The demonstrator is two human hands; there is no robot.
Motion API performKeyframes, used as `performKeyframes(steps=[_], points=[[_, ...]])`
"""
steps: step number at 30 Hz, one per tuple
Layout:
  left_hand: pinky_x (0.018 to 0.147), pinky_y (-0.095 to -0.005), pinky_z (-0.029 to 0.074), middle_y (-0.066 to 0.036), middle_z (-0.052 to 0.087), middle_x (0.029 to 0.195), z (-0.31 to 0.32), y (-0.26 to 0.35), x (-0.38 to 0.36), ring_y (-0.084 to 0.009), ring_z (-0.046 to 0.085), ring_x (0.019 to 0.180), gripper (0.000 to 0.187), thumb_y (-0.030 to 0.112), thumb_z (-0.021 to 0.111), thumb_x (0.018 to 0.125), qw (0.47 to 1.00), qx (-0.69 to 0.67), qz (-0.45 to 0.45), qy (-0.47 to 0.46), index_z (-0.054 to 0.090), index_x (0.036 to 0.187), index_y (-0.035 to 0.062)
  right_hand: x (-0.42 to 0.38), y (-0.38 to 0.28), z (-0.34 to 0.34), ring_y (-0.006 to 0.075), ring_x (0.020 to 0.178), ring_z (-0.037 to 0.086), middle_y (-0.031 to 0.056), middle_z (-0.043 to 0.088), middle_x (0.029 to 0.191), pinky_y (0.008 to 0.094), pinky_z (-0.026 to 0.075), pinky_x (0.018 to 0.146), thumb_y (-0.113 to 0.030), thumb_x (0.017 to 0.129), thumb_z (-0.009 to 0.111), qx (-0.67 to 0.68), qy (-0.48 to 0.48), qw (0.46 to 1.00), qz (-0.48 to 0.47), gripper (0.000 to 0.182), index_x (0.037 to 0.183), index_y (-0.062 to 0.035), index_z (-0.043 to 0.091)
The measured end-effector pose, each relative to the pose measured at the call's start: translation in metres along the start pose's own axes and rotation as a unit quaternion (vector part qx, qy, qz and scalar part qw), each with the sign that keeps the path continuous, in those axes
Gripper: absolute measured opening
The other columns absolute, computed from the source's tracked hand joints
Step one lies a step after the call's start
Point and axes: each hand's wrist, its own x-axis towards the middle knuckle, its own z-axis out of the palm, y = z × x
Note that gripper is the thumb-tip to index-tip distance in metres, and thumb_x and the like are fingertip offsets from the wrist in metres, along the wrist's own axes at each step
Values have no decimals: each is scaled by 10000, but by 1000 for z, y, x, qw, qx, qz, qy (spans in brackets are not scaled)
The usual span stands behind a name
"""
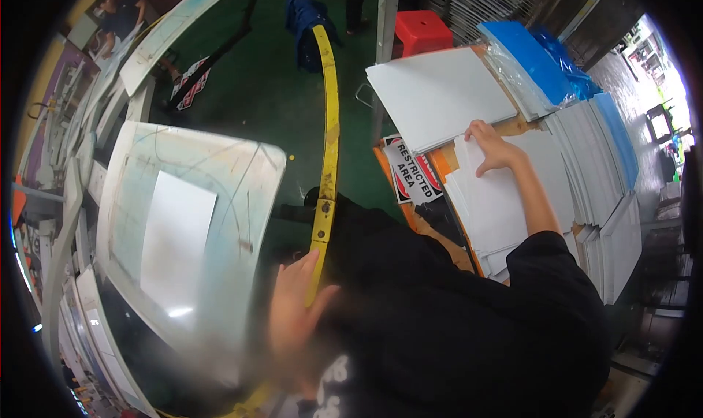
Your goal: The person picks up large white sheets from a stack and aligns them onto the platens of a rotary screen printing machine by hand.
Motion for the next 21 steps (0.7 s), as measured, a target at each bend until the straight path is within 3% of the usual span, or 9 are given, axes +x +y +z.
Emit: performKeyframes(steps=[2,5,8,12,16,18,19,21], points=[[1056,-476,304,-132,585,1197,0,-1,0,-300,546,1121,601,70,719,718,1000,0,-6,3,516,1283,82,5,11,-2,299,1095,434,116,451,1093,374,418,885,-159,538,847,6,33,999,-31,609,1005,-98,461],[1052,-481,305,-131,586,1194,1,0,-1,-302,543,1121,595,93,727,719,1000,-1,-14,4,520,1277,81,6,9,-11,259,848,525,116,542,826,347,439,738,-298,745,729,70,107,992,11,325,819,-58,524],[1048,-486,308,-132,585,1192,3,6,0,-305,538,1123,584,121,731,724,1000,-6,-14,7,524,1268,77,1,-6,-16,249,628,522,125,516,602,341,444,655,-414,888,543,149,169,964,142,479,637,-9,496],[1040,-488,320,-130,587,1190,8,9,1,-311,536,1121,567,163,731,733,1000,-20,8,-6,530,1256,77,-7,-27,-32,389,829,596,221,639,822,442,435,763,-551,906,387,29,215,957,192,620,820,-4,666],[1037,-430,341,-147,583,1196,7,29,5,-308,537,1128,596,162,734,728,994,-75,34,-73,510,1268,44,-3,-102,-97,360,728,616,193,619,697,413,450,678,-506,903,454,2,231,945,230,535,773,-35,673],[1034,-405,349,-166,574,1210,12,39,6,-311,532,1144,600,149,728,736,983,-149,32,-100,499,1275,21,4,-150,-125,349,666,612,176,593,623,409,442,620,-488,900,480,30,297,937,181,526,705,-30,653],[1010,-389,385,-143,562,1231,23,32,5,-317,513,1160,661,214,713,797,980,-166,51,-94,403,1371,110,9,-174,-135,353,659,610,175,592,622,414,440,616,-512,895,473,54,325,937,119,553,688,-28,645],[1015,-378,377,-159,537,1266,34,33,10,-306,502,1187,683,209,714,799,960,-273,36,-48,380,1379,77,24,-222,-147,361,657,611,177,600,637,425,450,614,-563,887,445,68,342,937,11,612,679,-24,645]])
